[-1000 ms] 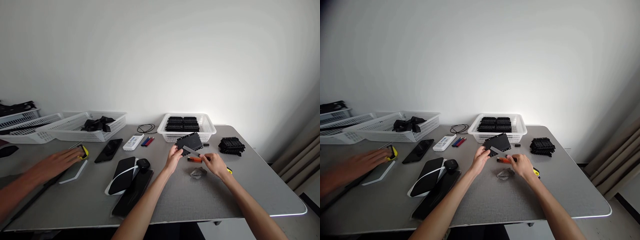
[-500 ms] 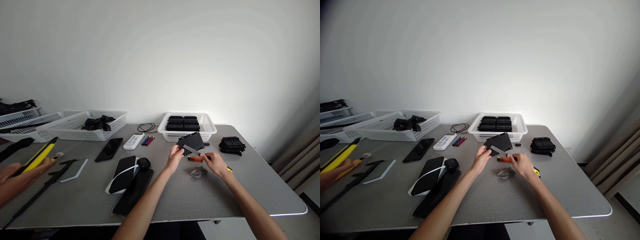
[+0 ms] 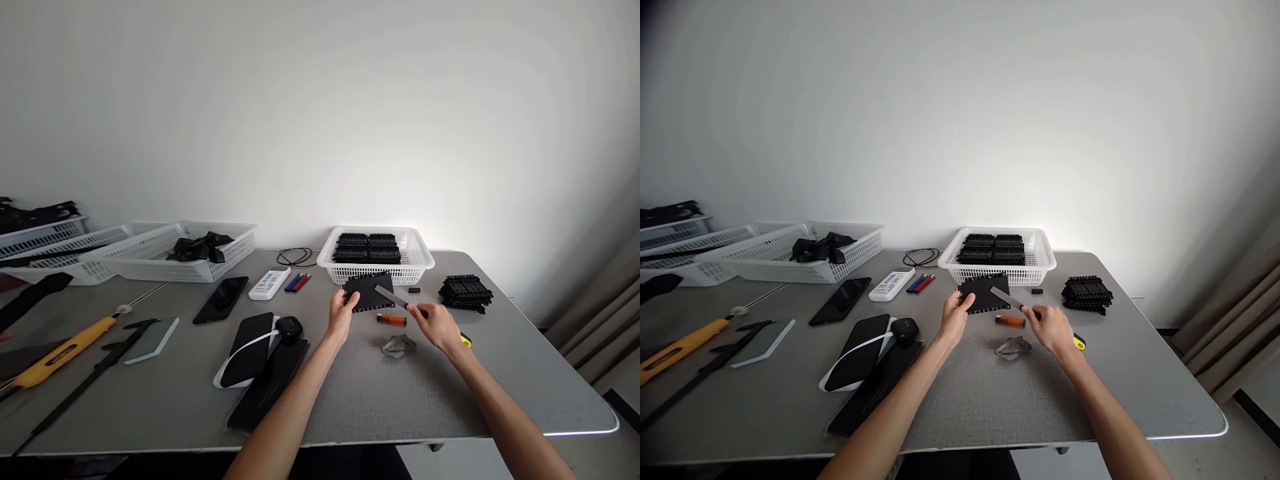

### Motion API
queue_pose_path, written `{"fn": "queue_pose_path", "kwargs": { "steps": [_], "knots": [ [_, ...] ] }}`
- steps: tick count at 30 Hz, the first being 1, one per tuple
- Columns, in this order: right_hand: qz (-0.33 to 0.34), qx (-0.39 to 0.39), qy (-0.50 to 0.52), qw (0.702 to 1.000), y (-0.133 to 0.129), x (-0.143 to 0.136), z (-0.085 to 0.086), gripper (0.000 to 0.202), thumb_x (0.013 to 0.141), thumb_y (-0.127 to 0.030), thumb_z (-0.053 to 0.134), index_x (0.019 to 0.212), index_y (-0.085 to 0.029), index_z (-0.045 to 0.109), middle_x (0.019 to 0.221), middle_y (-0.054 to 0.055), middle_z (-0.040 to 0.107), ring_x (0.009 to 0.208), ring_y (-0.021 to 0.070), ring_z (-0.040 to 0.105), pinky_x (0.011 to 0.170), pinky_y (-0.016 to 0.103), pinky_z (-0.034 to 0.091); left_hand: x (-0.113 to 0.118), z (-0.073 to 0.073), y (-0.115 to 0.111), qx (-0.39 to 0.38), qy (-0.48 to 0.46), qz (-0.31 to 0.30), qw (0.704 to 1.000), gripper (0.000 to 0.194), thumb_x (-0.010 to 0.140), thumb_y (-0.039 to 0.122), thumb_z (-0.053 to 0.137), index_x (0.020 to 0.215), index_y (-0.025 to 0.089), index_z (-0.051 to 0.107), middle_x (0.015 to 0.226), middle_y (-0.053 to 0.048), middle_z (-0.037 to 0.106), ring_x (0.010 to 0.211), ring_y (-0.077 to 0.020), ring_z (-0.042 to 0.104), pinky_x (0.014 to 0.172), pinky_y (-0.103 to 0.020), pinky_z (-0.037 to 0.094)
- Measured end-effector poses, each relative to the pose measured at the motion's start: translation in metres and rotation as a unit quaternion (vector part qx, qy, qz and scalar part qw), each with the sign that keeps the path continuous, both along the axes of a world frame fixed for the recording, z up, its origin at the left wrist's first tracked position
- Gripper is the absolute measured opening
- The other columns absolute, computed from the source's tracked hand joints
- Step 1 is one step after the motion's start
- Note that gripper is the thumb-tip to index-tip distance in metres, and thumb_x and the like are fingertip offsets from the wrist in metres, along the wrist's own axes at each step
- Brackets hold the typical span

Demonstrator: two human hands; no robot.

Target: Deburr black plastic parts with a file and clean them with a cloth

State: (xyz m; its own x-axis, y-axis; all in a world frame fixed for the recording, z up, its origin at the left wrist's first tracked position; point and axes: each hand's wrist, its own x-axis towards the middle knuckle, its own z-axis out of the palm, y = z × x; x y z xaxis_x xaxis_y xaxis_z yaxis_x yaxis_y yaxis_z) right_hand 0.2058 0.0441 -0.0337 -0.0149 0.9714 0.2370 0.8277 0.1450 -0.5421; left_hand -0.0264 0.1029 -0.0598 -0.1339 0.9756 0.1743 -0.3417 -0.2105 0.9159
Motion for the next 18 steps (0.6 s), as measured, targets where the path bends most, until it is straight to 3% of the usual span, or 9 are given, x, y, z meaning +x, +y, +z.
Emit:
{"fn": "queue_pose_path", "kwargs": {
  "steps": [10, 18],
  "knots": [
    [0.007, 0.006, -0.011, 1.000, 0.0001, 0.0020, -0.0005, 0.062, 0.093, -0.069, 0.028, 0.056, -0.020, 0.039, 0.050, 0.000, 0.039, 0.049, 0.0119, 0.029, 0.049, 0.027, 0.016, -0.0026, -0.0019, 0.0019, 0.003, 0.015, 0.022, 1.000, 0.045, 0.061, 0.050, 0.081, 0.085, 0.017, 0.062, 0.087, -0.004, 0.070, 0.084, -0.0181, 0.063, 0.078, -0.028, 0.047],
    [0.015, 0.011, 0.002, 1.000, 0.0010, 0.0030, -0.0002, 0.064, 0.092, -0.072, 0.026, 0.057, -0.020, 0.036, 0.051, -0.001, 0.037, 0.049, 0.0109, 0.030, 0.049, 0.027, 0.017, -0.0029, -0.0016, -0.0004, 0.031, 0.083, 0.021, 0.996, 0.039, 0.070, 0.046, 0.074, 0.093, 0.018, 0.060, 0.094, -0.006, 0.070, 0.089, -0.0200, 0.065, 0.080, -0.031, 0.048]
  ]
}}
